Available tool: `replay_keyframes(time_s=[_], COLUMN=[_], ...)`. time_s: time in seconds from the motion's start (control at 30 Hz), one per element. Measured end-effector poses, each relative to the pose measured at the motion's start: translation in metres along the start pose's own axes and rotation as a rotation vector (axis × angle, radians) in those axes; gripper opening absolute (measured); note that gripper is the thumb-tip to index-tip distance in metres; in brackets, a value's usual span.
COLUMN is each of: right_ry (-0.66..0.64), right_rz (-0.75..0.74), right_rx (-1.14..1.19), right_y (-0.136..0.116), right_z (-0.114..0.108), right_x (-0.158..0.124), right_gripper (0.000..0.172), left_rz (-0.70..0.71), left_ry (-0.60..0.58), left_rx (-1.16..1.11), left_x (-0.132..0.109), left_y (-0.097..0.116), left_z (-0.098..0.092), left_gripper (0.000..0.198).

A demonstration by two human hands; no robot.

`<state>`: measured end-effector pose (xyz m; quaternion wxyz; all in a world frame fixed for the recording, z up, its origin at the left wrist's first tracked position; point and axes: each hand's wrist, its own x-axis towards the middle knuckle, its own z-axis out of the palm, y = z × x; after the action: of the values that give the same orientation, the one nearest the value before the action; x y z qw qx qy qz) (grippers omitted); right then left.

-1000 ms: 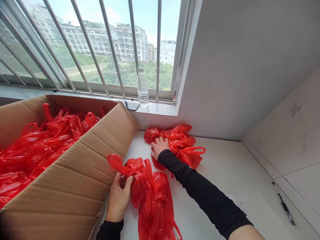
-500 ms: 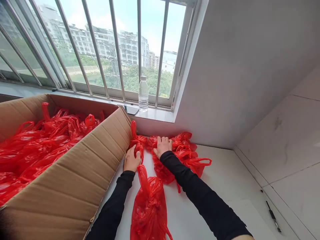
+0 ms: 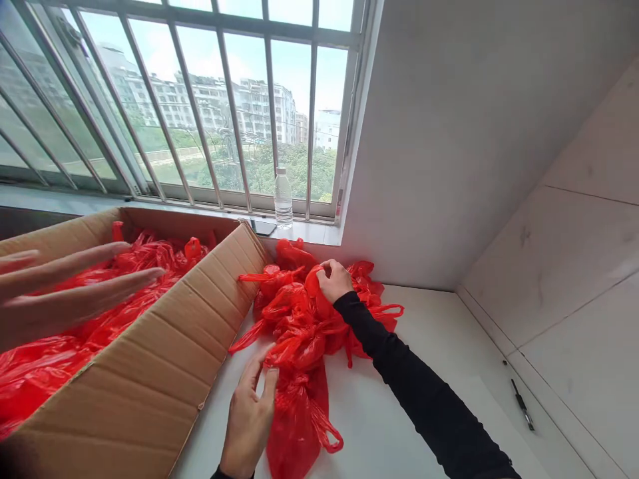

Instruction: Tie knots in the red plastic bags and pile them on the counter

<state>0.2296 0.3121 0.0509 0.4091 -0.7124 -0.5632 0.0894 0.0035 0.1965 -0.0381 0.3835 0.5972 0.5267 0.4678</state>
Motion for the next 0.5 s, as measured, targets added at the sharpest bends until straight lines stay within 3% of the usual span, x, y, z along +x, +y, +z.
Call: replay_keyframes(time_s=[0.13, 0.27, 0.43, 0.5], right_ry=[0.039, 0.012, -0.226, -0.367], right_rz=[0.037, 0.050, 0.021, -0.056], right_rx=[0.165, 0.330, 0.492, 0.496], right_y=[-0.002, -0.011, -0.040, -0.046], right_z=[-0.029, -0.056, -0.066, -0.063], right_x=[-0.032, -0.060, -0.119, -0.142], right_gripper=[0.021, 0.024, 0.020, 0.021], left_rz=[-0.066, 0.047, 0.110, 0.156], left_ry=[0.018, 0.084, -0.066, -0.117], left_rx=[-0.015, -0.006, -0.080, -0.016], left_x=[-0.043, -0.062, -0.061, -0.058], left_y=[0.000, 0.028, 0.070, 0.069], left_z=[-0.008, -0.010, 0.002, 0.005], left_gripper=[0.045, 0.041, 0.079, 0.070])
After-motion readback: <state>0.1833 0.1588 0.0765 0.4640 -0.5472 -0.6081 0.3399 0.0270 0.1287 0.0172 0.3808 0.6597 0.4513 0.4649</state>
